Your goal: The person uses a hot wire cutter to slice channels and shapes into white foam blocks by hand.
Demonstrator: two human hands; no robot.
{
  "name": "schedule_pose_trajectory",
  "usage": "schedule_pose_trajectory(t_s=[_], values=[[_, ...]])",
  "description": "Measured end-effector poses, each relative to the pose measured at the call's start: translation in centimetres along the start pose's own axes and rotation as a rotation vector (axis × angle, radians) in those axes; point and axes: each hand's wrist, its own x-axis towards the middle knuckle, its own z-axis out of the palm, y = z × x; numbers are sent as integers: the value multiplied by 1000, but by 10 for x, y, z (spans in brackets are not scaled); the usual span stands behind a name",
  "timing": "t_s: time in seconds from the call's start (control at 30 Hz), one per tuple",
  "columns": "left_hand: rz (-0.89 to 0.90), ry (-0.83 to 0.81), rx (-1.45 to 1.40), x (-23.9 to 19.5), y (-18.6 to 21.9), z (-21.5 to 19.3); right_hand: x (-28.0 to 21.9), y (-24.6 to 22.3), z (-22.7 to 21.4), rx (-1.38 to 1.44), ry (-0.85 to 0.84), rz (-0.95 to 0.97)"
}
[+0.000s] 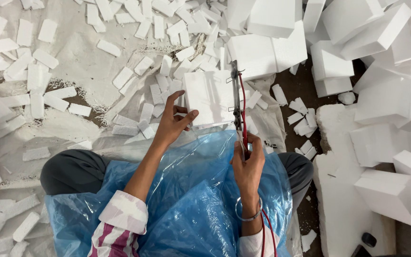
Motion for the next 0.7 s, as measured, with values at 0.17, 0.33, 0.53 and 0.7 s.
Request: schedule_pose_trajectory(t_s=[0.17, 0.33, 0.53, 0.7], values=[[16, 28, 36, -1, -3, 1, 3, 7, 9, -36, -7, 42], [30, 30, 25, -1, -4, -1, 5, 13, 15, -70, -19, 8], [7, 24, -11, -3, 1, -3, 4, 10, 18, -58, -30, 28], [20, 30, -22, -3, -3, -3, 0, 9, 24, -95, -36, -22]])
